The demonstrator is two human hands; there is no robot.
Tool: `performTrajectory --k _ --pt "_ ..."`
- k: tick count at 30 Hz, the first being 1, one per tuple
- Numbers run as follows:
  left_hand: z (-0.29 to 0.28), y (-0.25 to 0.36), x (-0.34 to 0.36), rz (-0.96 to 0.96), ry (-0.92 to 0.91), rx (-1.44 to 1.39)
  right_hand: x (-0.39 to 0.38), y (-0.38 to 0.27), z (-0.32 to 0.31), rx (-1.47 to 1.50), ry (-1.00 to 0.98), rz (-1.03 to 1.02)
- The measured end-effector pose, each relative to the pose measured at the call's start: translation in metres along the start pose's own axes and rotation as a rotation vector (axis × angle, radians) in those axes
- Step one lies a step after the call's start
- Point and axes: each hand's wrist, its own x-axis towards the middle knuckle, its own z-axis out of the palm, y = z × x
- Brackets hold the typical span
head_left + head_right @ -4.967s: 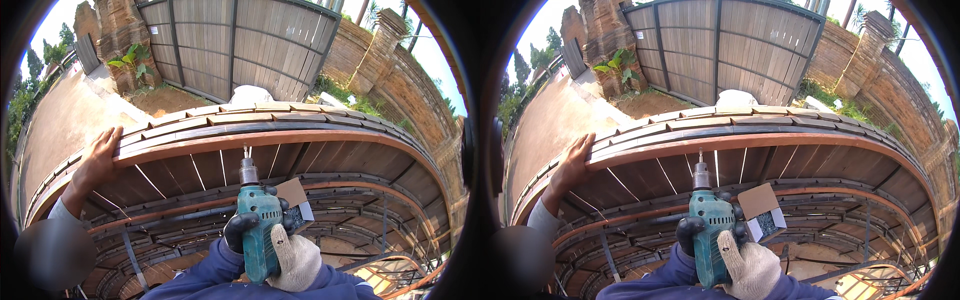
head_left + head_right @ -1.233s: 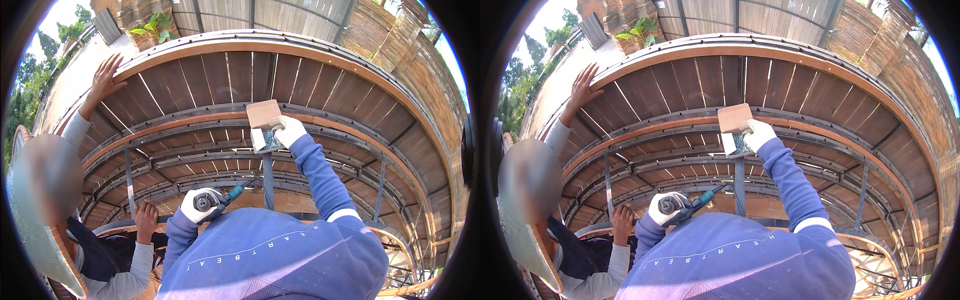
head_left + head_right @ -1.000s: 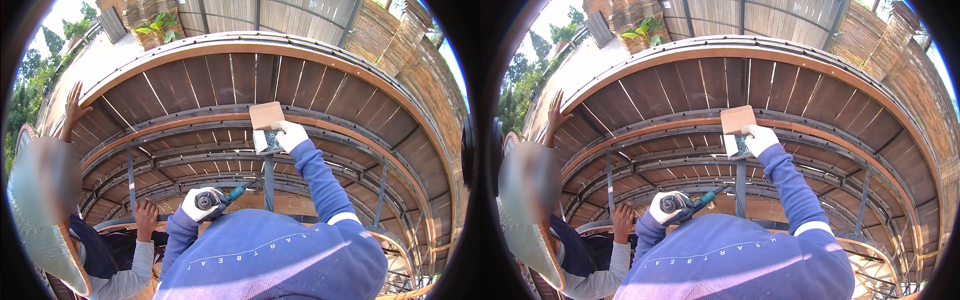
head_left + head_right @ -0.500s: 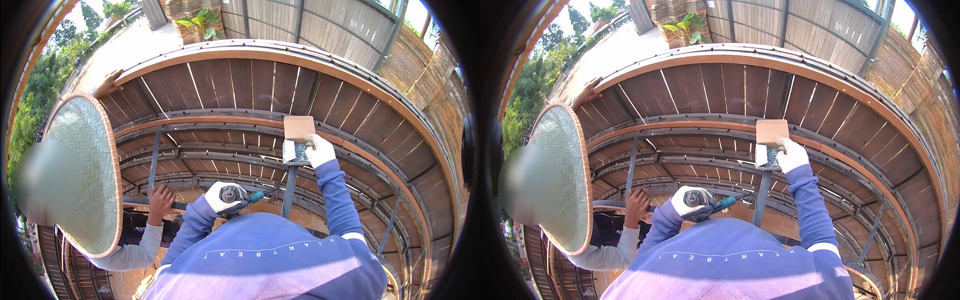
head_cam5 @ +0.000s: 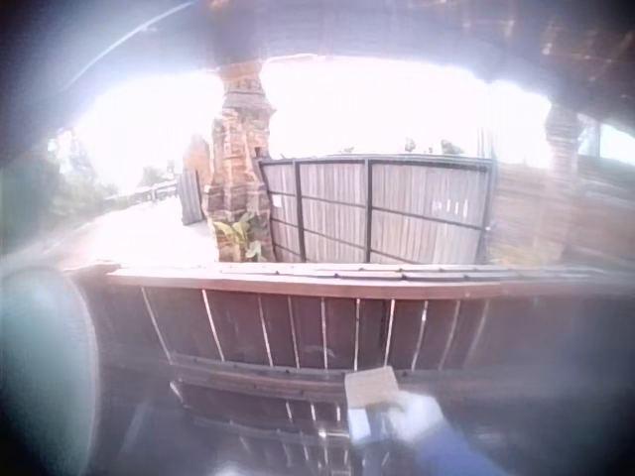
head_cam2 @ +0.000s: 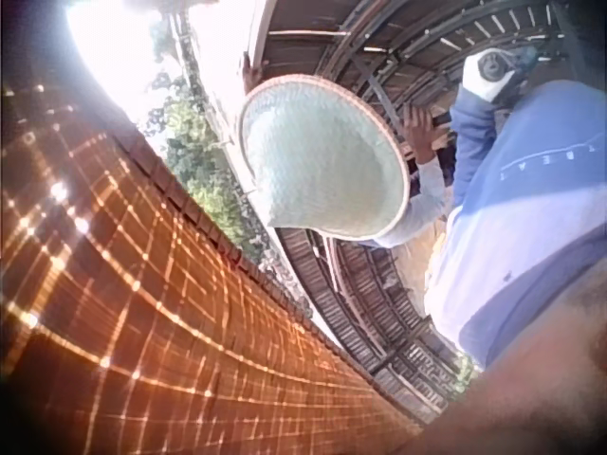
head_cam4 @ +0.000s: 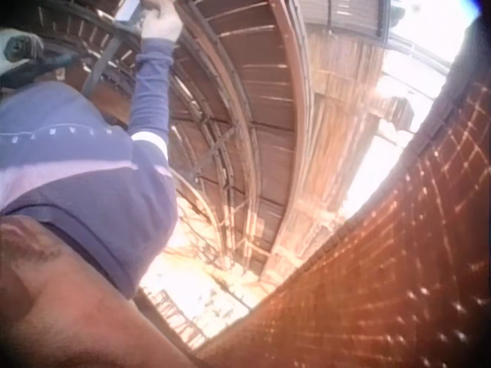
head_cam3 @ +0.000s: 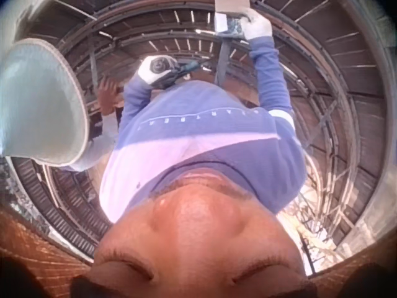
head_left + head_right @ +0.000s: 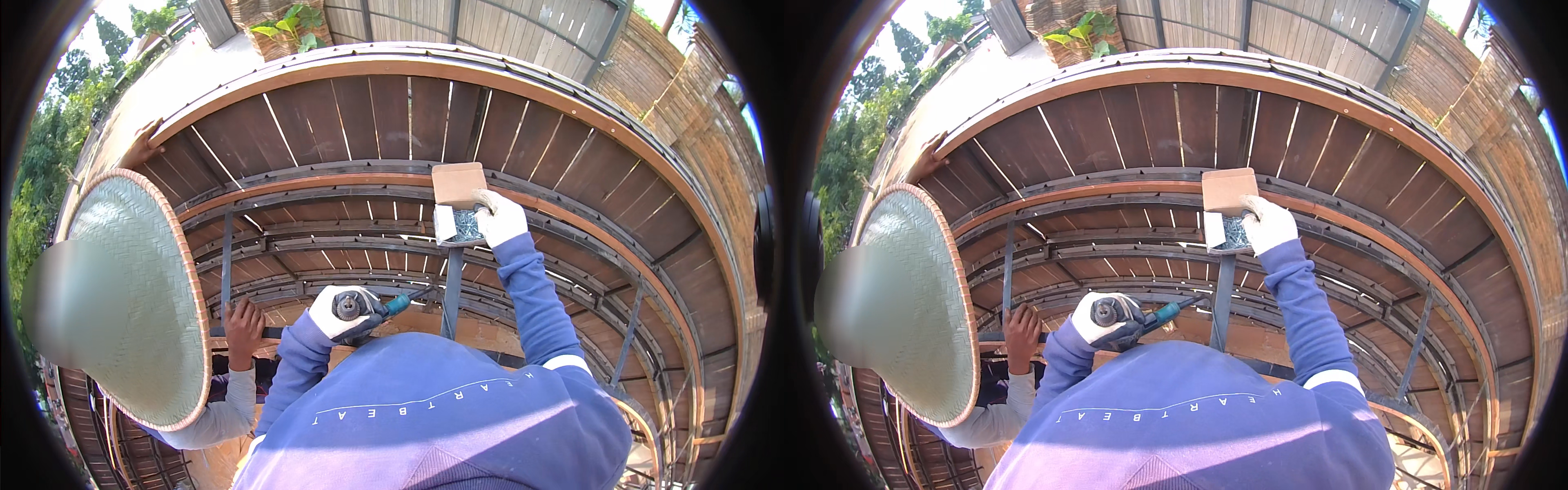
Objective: The person uses a power drill to drive screws through curved wooden planks and into a circular metal frame. The person picks up screws from a box and positions the wooden pieces before drilling them into place.
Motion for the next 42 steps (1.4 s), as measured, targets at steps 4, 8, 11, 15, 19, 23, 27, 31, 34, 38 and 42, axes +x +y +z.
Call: performTrajectory --k 4,8,11,15,19,23,27,31,34,38,42 --pt "0.003 0.006 0.002 -0.007 -0.014 0.022 -0.003 0.012 0.006 0.181 0.028 0.022" --pt "-0.001 -0.003 0.007 0.031 -0.043 0.029 -0.003 0.013 0.007 0.319 -0.016 0.156" --pt "-0.002 -0.004 0.008 0.039 -0.058 0.023 -0.004 0.018 0.010 0.390 -0.019 0.180" --pt "-0.001 0.002 0.010 0.000 -0.061 0.043 -0.004 0.017 0.014 0.429 0.024 0.148" --pt "-0.003 -0.007 0.005 -0.014 -0.058 0.010 -0.007 -0.009 0.007 0.495 0.076 0.187" --pt "0.004 0.007 0.005 0.008 0.000 0.069 -0.025 -0.096 -0.019 0.707 -0.086 0.175" --pt "0.008 0.008 0.012 -0.030 0.009 0.200 -0.054 -0.180 -0.022 0.574 -0.326 -0.152" --pt "0.011 0.017 0.004 -0.016 -0.021 0.103 -0.061 -0.223 -0.012 0.329 -0.454 -0.404" --pt "0.011 0.018 0.001 -0.031 -0.043 0.218 -0.062 -0.237 -0.015 0.247 -0.439 -0.523" --pt "0.013 0.009 0.000 0.045 -0.005 0.207 -0.061 -0.248 -0.022 0.161 -0.377 -0.621" --pt "0.012 0.002 0.001 0.043 -0.007 0.212 -0.061 -0.251 -0.020 0.123 -0.352 -0.708"
